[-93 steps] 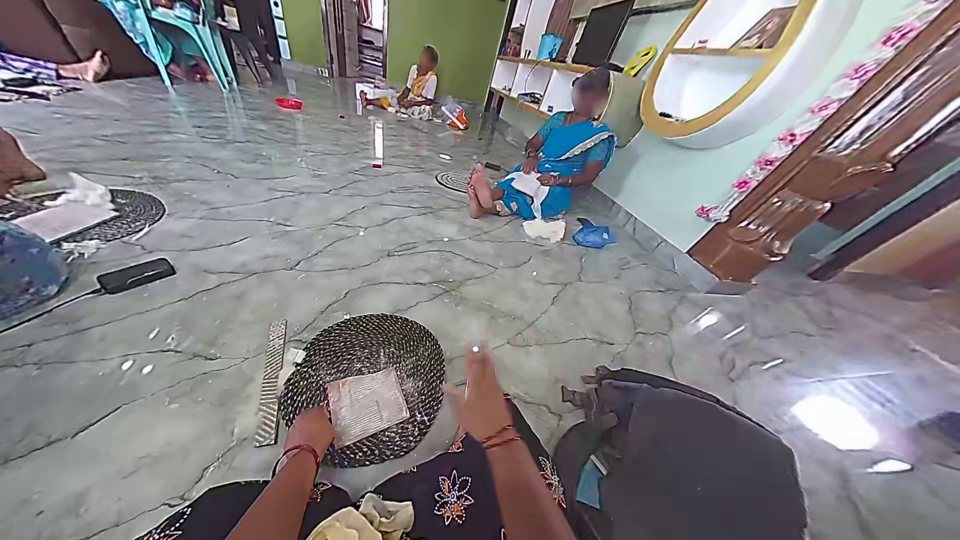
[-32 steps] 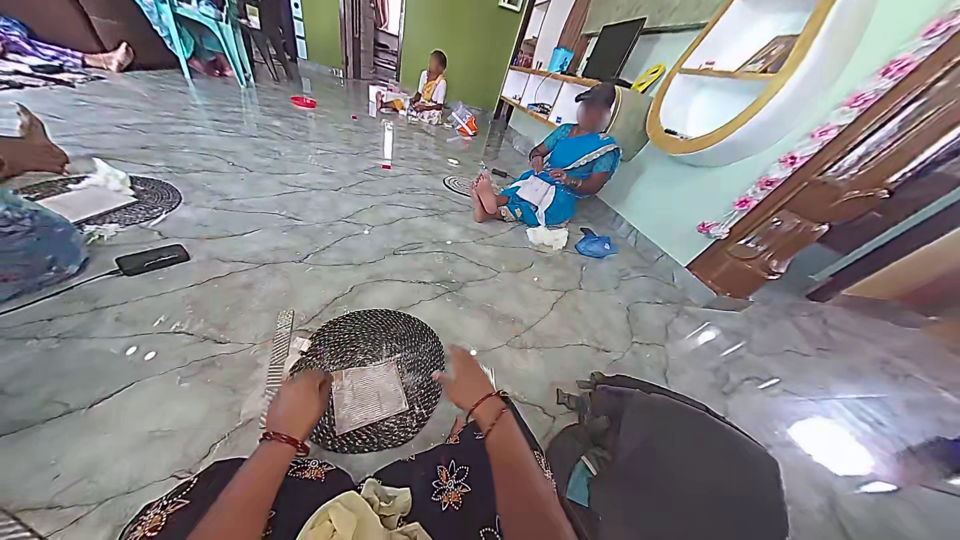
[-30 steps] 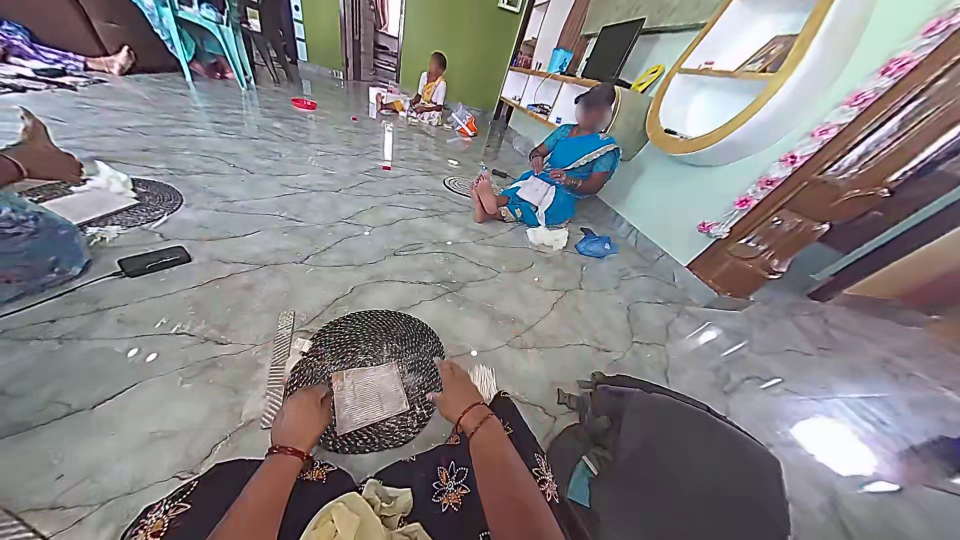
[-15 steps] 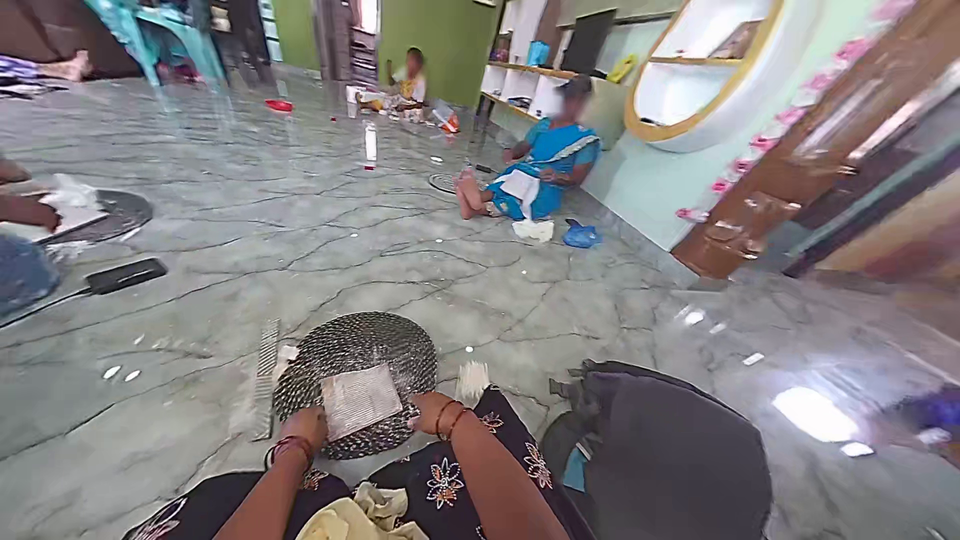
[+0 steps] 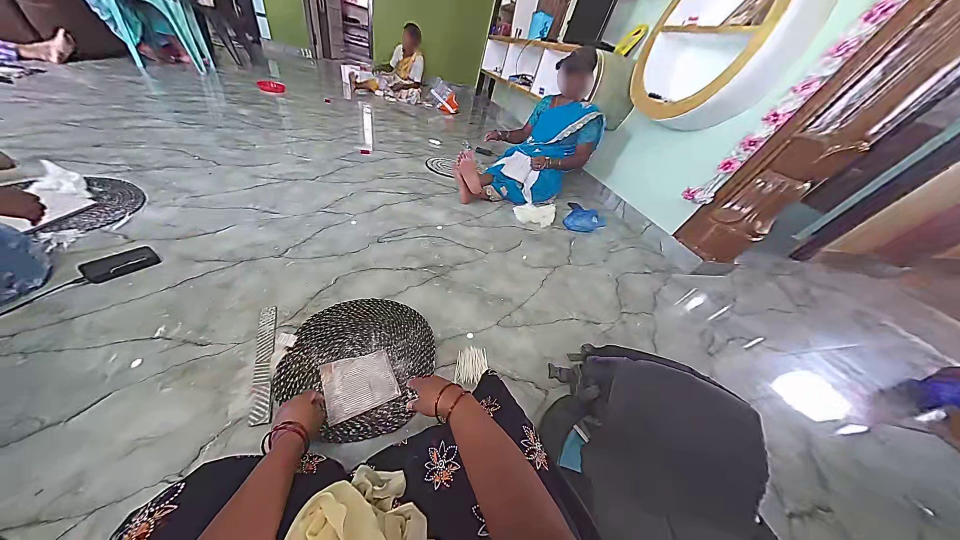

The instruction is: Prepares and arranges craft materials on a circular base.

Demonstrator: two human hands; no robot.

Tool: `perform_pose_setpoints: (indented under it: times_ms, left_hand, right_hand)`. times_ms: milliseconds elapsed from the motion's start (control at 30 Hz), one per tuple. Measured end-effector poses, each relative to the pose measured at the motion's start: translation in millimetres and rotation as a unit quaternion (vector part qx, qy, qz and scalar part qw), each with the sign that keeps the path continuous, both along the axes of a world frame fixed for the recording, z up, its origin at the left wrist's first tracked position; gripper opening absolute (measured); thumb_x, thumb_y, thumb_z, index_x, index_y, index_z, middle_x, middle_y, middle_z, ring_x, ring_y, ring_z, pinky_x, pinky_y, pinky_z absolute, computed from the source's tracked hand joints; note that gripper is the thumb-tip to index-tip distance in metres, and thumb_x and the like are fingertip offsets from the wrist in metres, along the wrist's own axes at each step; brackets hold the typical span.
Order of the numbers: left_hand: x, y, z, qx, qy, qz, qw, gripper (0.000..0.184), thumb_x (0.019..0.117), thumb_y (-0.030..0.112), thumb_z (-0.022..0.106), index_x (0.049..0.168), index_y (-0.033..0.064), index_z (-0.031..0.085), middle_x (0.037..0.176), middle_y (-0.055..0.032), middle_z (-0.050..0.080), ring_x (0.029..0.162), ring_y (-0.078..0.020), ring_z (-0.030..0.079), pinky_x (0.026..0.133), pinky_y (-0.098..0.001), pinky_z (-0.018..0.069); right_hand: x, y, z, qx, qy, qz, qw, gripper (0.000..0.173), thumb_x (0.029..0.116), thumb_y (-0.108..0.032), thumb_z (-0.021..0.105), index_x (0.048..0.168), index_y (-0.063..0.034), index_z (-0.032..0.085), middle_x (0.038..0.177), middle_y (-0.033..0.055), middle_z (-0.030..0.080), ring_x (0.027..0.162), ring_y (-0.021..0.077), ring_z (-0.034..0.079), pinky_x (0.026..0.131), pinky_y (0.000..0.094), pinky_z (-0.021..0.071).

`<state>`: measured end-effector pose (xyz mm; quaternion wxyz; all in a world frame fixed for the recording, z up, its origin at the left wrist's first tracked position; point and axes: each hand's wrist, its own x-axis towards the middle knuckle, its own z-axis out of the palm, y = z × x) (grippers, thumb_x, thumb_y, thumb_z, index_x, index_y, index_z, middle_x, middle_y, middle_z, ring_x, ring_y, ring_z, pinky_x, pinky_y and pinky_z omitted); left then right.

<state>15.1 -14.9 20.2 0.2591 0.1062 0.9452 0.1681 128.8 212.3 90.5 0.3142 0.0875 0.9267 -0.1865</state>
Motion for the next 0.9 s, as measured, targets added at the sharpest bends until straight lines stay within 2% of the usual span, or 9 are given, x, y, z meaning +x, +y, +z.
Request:
perform_pose_setpoints:
  times_ms: [100, 233, 333, 500, 600, 767, 900]
  left_hand:
    - [1, -1, -1, 0.018, 0.004, 0.011, 1.0, 0.031, 0.1071, 0.014, 0.052, 0.128, -0.0024, 0.067, 0.133, -0.0284, 0.065, 0.131, -0.044, 0.059, 0.112, -0.0617, 0.0417]
    - [1, -2, 0, 0.016, -0.005, 0.011, 1.0, 0.035, 0.1089, 0.018, 0.048, 0.124, -0.0068, 0.067, 0.131, -0.0318, 0.065, 0.13, -0.0471, 0.059, 0.111, -0.064, 0.0421]
    - [-1, -1, -3, 0.011, -0.008, 0.015, 1.0, 0.034, 0.1085, 0.017, 0.048, 0.122, -0.0072, 0.068, 0.129, -0.0312, 0.066, 0.129, -0.0454, 0.061, 0.11, -0.0626, 0.0438]
    - [-4, 1, -10, 0.015, -0.006, 0.011, 1.0, 0.031, 0.1066, 0.015, 0.053, 0.127, -0.0044, 0.067, 0.131, -0.0296, 0.066, 0.129, -0.0446, 0.061, 0.111, -0.0616, 0.044]
    - [-3, 0, -12, 0.012, 0.004, 0.005, 1.0, 0.032, 0.1065, 0.015, 0.054, 0.131, -0.0024, 0.066, 0.133, -0.0289, 0.065, 0.131, -0.0452, 0.059, 0.112, -0.0622, 0.0432]
    - [2, -1, -4, 0.01, 0.003, 0.003, 1.0, 0.033, 0.1082, 0.015, 0.05, 0.129, -0.0048, 0.066, 0.133, -0.031, 0.064, 0.132, -0.0459, 0.058, 0.113, -0.0626, 0.0412]
    - [4, -2, -4, 0.02, -0.001, 0.016, 1.0, 0.032, 0.1079, 0.014, 0.051, 0.128, -0.0054, 0.066, 0.134, -0.0306, 0.064, 0.132, -0.0455, 0.058, 0.113, -0.0624, 0.041]
  right_hand:
    - [0, 0, 3, -0.002, -0.005, -0.002, 1.0, 0.059, 0.1075, -0.029, 0.055, 0.156, 0.0004, 0.039, 0.152, 0.0266, 0.05, 0.144, 0.0402, 0.046, 0.119, 0.0579, 0.0341]
    - [2, -1, 7, -0.005, -0.001, -0.008, 1.0, 0.057, 0.1075, -0.028, 0.055, 0.155, 0.0009, 0.042, 0.149, 0.0279, 0.052, 0.142, 0.0418, 0.048, 0.118, 0.0595, 0.0353]
    - [2, 1, 10, -0.01, 0.016, -0.019, 1.0, 0.055, 0.1072, -0.027, 0.056, 0.153, 0.0009, 0.044, 0.149, 0.0271, 0.053, 0.141, 0.0411, 0.049, 0.118, 0.0588, 0.0357]
    - [8, 11, 14, -0.017, 0.043, -0.054, 0.997, 0.056, 0.1072, -0.027, 0.055, 0.155, -0.0005, 0.043, 0.152, 0.0255, 0.05, 0.144, 0.0395, 0.047, 0.119, 0.0569, 0.0345]
    - [9, 8, 12, -0.001, 0.024, -0.038, 0.999, 0.057, 0.1076, -0.028, 0.054, 0.155, 0.0004, 0.041, 0.153, 0.0269, 0.049, 0.144, 0.041, 0.046, 0.119, 0.0583, 0.0346]
    - [7, 1, 4, 0.001, 0.02, -0.002, 1.0, 0.054, 0.1071, -0.026, 0.055, 0.152, 0.0016, 0.045, 0.15, 0.0276, 0.051, 0.143, 0.0419, 0.047, 0.118, 0.0591, 0.035]
    - [7, 2, 7, -0.002, 0.009, 0.001, 1.0, 0.056, 0.1078, -0.029, 0.054, 0.154, 0.0008, 0.043, 0.152, 0.0264, 0.05, 0.144, 0.0401, 0.046, 0.119, 0.0578, 0.0338]
